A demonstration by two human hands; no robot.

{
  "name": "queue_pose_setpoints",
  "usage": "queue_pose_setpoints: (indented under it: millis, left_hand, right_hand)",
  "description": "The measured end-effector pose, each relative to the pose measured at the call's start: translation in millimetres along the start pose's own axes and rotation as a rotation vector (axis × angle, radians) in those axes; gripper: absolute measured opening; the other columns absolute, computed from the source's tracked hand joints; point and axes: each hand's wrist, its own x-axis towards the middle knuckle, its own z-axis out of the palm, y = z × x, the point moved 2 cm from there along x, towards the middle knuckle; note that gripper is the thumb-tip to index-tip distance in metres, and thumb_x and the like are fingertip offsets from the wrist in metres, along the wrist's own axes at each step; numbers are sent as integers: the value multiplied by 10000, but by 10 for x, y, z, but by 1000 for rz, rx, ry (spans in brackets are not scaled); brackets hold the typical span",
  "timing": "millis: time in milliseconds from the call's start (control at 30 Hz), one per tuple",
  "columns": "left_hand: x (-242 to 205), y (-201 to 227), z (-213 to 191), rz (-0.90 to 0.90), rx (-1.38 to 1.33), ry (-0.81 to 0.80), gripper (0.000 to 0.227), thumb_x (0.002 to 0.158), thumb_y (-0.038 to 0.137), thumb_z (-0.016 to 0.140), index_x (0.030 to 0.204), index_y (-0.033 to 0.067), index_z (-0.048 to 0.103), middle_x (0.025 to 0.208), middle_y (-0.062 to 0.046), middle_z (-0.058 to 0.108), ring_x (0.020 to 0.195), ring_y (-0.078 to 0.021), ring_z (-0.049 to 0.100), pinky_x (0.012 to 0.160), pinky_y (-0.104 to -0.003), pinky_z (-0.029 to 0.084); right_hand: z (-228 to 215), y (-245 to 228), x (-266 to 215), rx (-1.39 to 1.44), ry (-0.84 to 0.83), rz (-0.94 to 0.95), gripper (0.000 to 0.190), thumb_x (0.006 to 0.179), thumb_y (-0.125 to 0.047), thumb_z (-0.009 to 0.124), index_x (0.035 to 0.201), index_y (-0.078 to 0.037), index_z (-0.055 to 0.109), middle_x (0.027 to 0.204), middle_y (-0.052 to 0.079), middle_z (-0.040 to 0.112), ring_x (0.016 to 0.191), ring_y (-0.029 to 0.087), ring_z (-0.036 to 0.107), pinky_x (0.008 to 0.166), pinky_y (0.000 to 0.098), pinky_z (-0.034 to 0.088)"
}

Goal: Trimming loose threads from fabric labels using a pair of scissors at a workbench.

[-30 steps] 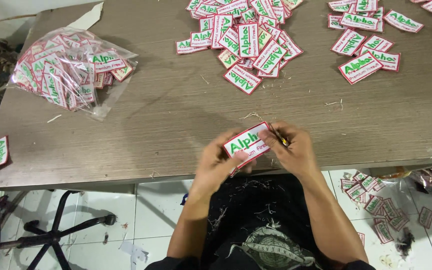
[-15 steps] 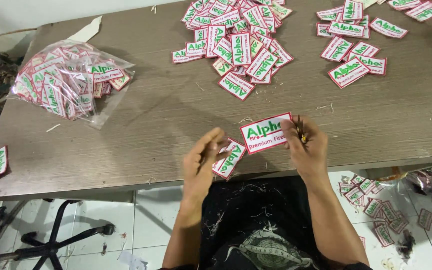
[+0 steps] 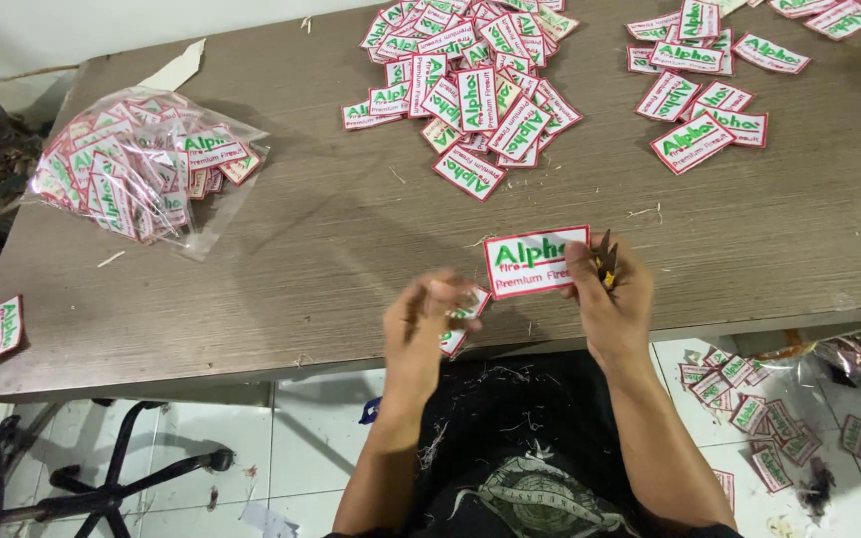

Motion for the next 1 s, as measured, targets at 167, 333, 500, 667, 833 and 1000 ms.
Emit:
queue_pose_setpoints:
  millis: [167,333,500,667,833,1000]
  left_hand:
    - [-178,-65,178,-14,132,-176,316,967,311,713,951,-5,718,805,-187,729,739,-225,713,672,-370,626]
    - [-72,-81,102,122,92,-164,407,1006,265,647,1301,-15,664,1124,-227,741,974,-275,713,886,-467,630]
    - [-24,-84,42,136,80,-57,327,949,134,736,1235,-23,719,991,-129,777,932,-103,623,826,-354,613]
    - [68,-474,-216,174,118,-23,278,953,111,736,1197,-21,741,983,-132,775,934,-107,588,879,-371,579]
    - [-96,-52,24,144,165,-31,130,941,58,731,1033,-15,785,729,-57,689,757,-75,521,679,-259,524]
    - [-139,18,93,159,225,-57,96,917,80,771,970,2,788,652,-22,628,691,-55,472,625,-227,486]
  right_hand:
    - [97,-16,-174,-241,-69,-411,226,1003,-165,696,1103,35,666,713,109,631,561,187,641,537,291,513]
    - [131,50,-381,-656,-195,-895,616,1042,-570,327,1142,-199,808,1097,25,778,841,208,746,732,296,586]
    - [270,-459,-382,-758,-298,-1114,269,1036,-206,560,1181,-234,785,1053,25,750,625,156,673,585,285,576]
    - [102,-117,-400,-581,-377,-940,317,1016,-345,548,1110,-189,808,944,32,716,582,201,605,559,312,555]
    - [10,-142,-387,-709,-307,-586,531,995,-569,406,1048,-113,672,631,28,625,520,223,637,537,309,539]
    - [109,-452,-417,-834,-172,-624,263,917,-366,755,992,-121,698,619,45,630,540,245,673,520,268,520]
